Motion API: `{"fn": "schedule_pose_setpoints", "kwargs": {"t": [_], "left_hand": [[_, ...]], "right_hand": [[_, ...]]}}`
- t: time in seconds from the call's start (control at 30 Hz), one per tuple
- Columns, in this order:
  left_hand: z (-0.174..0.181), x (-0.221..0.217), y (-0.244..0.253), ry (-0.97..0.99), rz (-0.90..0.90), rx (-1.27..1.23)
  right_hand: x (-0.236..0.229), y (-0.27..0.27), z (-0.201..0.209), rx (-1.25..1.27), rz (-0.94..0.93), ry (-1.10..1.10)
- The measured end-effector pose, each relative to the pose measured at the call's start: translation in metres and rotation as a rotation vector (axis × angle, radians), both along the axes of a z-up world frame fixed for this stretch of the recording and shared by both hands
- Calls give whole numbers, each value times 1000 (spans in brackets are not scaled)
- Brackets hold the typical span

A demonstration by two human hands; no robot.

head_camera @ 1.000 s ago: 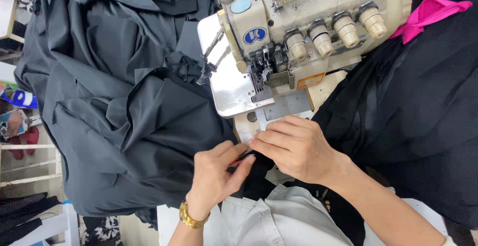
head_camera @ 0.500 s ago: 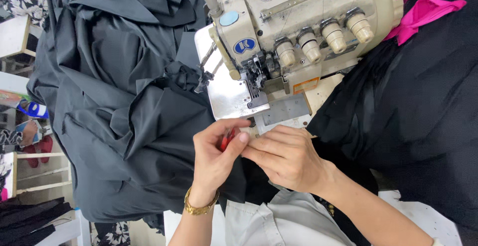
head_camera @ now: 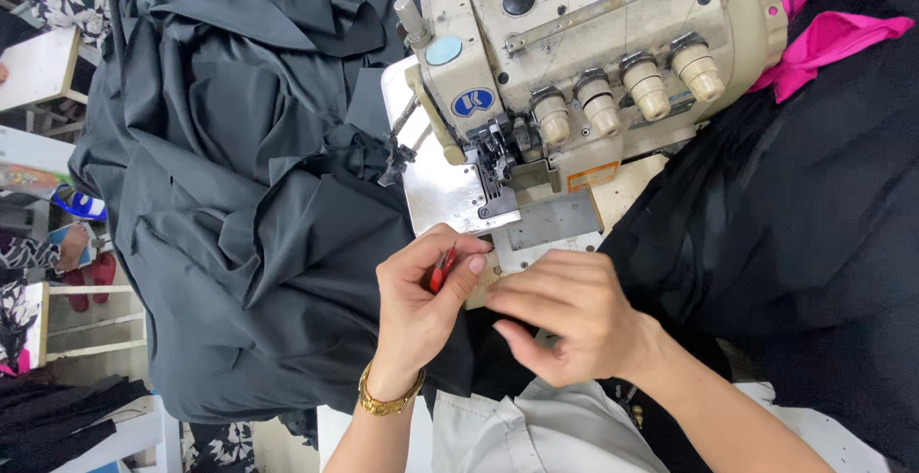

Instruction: The person uses a red-handled screwdriver to adjust the needle area of a serger sewing machine. They manipulate small metal parts and thread guides with their hands and the tool, focusing on the machine's internal mechanism.

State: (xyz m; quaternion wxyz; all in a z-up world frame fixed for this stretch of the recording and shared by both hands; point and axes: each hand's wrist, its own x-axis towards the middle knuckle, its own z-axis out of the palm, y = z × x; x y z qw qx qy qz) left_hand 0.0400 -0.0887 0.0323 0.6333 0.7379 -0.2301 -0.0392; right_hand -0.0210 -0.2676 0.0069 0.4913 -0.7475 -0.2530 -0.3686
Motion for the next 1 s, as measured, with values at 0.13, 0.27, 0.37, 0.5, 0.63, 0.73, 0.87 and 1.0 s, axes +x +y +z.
{"fn": "schedule_pose_setpoints", "kwargs": {"t": [0.13,0.27,0.37,0.5,0.63,0.73,0.87,1.0], "left_hand": [[3,-2,6,-24,-19,-18],[10,-6,10,-27,-33,-54],[14,-7,9,-28,-37,-95],[17,-10,15,27,-57,-80],[24,-8,11,5,-79,-83],[23,-5,9,-10,-108,-88],[23,-1,12,-17,-118,-62],[33,1,21,-60,-195,200]], "right_hand": [[17,-20,-17,47,-87,36],[47,-31,-24,-99,-426,-50],[67,-29,-20,-192,-573,-141],[75,-24,-17,-309,-706,-114],[81,-21,-21,-275,-718,-131],[83,-20,-21,-310,-712,-119],[84,-20,-20,-354,-750,-157],[84,-24,-26,-369,-721,-114]]}}
